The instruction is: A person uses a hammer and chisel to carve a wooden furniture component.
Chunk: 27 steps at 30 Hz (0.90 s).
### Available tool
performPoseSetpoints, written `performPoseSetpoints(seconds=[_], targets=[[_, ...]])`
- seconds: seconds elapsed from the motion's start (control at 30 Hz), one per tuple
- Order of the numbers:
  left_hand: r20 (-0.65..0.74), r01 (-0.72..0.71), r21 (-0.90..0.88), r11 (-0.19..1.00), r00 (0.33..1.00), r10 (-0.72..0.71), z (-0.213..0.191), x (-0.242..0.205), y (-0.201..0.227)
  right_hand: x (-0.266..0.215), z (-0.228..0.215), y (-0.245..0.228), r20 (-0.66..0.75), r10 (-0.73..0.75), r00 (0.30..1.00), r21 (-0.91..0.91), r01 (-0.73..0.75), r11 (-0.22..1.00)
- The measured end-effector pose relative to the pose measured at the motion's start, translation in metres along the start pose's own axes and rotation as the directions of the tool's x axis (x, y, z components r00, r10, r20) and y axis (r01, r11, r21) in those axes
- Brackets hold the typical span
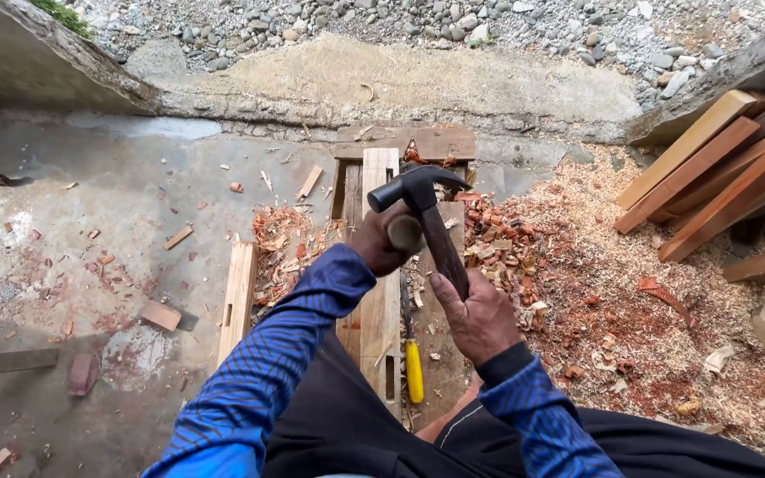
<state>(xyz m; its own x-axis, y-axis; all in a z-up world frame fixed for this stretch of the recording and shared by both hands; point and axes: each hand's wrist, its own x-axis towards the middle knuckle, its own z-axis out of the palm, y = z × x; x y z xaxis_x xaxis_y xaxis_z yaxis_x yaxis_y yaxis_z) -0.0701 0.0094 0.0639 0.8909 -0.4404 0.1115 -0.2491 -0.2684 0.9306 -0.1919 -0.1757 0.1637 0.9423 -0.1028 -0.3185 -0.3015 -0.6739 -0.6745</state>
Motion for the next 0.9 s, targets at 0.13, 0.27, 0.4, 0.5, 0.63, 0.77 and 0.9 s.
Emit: performPoseSetpoints(seconds=[0.13, 0.27, 0.4, 0.5, 0.63, 0.77, 0.9], targets=[[0.108, -0.459, 0.118, 0.88, 0.887, 0.448, 0.019, -0.01, -0.018, -0.001, -0.008, -0.009, -0.039, -0.01, 0.999, 0.107, 0.014, 0.994], [-0.142, -0.083, -0.192, 0.978, 0.988, 0.056, 0.014, 0.022, -0.024, -0.006, -0.011, -0.016, -0.049, 0.019, 0.999, 0.266, -0.005, 0.964], [-0.183, -0.198, -0.077, 0.977, 0.966, 0.182, 0.016, 0.027, -0.003, 0.003, -0.009, -0.01, -0.149, -0.089, 0.985, 0.25, 0.124, 0.96], [-0.096, -0.079, -0.073, 0.994, 0.993, 0.072, 0.011, 0.025, 0.005, 0.001, -0.008, -0.006, -0.145, -0.099, 0.984, 0.291, 0.138, 0.947], [-0.137, -0.067, -0.084, 0.994, 0.989, 0.055, 0.007, 0.023, 0.017, 0.005, -0.008, -0.004, -0.115, -0.055, 0.992, 0.323, 0.09, 0.942], [-0.115, -0.069, -0.096, 0.993, 0.992, 0.058, 0.002, 0.021, 0.025, 0.007, -0.008, -0.003, -0.079, -0.015, 0.997, 0.365, 0.043, 0.93], [-0.066, -0.144, -0.032, 0.989, 0.988, 0.141, 0.006, 0.02, 0.017, 0.003, -0.016, -0.006, -0.091, -0.011, 0.996, 0.409, 0.048, 0.911]])
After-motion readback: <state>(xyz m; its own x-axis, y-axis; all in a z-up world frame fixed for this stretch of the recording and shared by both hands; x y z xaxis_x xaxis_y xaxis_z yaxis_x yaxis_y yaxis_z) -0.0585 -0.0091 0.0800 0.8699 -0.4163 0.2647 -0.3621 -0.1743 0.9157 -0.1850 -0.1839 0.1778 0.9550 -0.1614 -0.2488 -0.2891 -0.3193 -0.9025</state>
